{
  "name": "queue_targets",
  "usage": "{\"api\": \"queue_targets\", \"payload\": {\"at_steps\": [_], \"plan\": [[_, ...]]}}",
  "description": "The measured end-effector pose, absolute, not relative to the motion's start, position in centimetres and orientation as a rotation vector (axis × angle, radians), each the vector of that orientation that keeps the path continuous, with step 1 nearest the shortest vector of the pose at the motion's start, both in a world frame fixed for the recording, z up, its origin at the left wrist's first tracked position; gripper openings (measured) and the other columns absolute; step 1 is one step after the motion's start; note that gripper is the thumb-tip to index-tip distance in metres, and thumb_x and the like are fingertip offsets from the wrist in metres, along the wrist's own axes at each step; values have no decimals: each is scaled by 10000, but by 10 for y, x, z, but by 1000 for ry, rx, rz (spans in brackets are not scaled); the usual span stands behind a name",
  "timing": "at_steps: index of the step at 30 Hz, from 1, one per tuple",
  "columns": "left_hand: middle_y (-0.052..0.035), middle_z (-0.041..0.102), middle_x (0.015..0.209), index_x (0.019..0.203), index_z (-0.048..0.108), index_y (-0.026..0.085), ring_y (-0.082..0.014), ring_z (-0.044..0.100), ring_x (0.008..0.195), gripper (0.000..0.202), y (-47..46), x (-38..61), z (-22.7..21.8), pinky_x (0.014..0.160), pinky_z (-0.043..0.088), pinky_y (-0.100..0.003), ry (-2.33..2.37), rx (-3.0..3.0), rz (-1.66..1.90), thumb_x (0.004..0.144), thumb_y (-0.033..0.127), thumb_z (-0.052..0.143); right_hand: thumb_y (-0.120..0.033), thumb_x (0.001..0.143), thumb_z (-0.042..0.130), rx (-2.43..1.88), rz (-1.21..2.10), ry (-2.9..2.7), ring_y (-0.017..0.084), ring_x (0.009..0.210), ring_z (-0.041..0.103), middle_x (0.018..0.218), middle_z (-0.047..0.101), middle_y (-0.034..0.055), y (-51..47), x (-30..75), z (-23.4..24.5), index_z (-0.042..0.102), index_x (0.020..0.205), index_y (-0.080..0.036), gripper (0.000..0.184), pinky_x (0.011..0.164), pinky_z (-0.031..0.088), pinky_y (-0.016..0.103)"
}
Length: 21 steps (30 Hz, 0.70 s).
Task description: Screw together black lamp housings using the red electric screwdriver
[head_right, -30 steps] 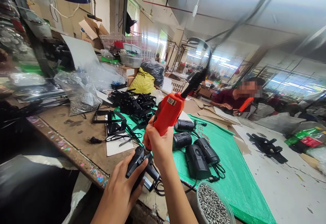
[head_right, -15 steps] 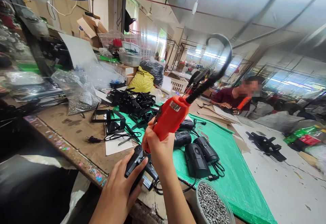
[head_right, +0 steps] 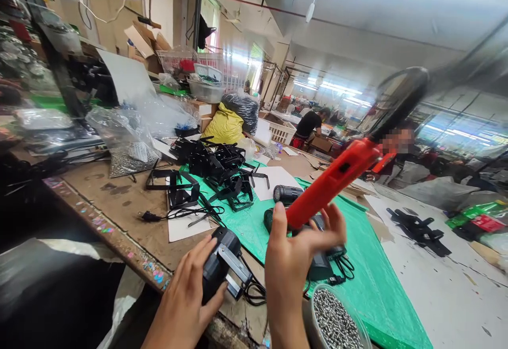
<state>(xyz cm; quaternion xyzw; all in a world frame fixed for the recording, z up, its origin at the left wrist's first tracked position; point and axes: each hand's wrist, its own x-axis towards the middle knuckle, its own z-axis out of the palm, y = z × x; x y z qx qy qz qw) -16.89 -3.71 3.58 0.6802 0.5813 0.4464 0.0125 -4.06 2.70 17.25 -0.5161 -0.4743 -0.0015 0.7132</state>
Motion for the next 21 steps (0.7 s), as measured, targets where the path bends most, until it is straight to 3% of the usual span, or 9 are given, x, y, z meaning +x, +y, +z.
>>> {"api": "queue_targets", "payload": {"at_steps": [2,3,5,7,14,21], "plan": [[-182,538,1472,1566,202,232,-320,585,1324,793,-35,-172,30,1040,564,-529,1784,2027,1454,902,213,636,-428,861,719,-1166,-248,-1109,336,1335,418,1418,376,209,14,-42,144,351,1392,-177,693,1062,382,524],[-190,554,1453,1541,226,215,-322,602,1310,777,-34,-173,28,1030,572,-525,1788,1986,1466,892,231,653,-417,900,685,-1174,-234,-1235,323,1255,484,1363,442,186,8,-41,127,394,1380,-186,607,1022,411,517],[-191,585,1416,1463,317,211,-325,632,1278,690,-33,-174,28,1003,591,-516,1796,1948,1469,875,256,675,-428,962,620,-1212,-9,-1616,273,1040,597,1140,609,102,1,-38,96,565,1247,-226,354,883,488,439],[-182,606,1386,1378,395,217,-324,650,1258,575,-32,-174,30,987,601,-513,1809,1929,1486,870,253,664,-418,997,576,-1223,256,-1824,243,937,653,1030,684,72,-1,-33,71,648,1150,-235,249,804,527,376],[-188,619,1349,1300,436,205,-311,678,1218,495,-29,-177,39,964,616,-514,1788,1961,1463,847,198,635,-416,972,607,-1105,598,-1798,238,930,728,1027,765,68,7,-28,62,738,1090,-228,258,808,578,315],[-161,648,1311,1287,455,209,-308,688,1199,516,-28,-183,42,966,614,-516,1779,1900,1427,818,200,668,-494,959,603,-1132,632,-1665,219,811,718,928,767,45,10,-30,68,766,1001,-237,307,717,571,294]]}}
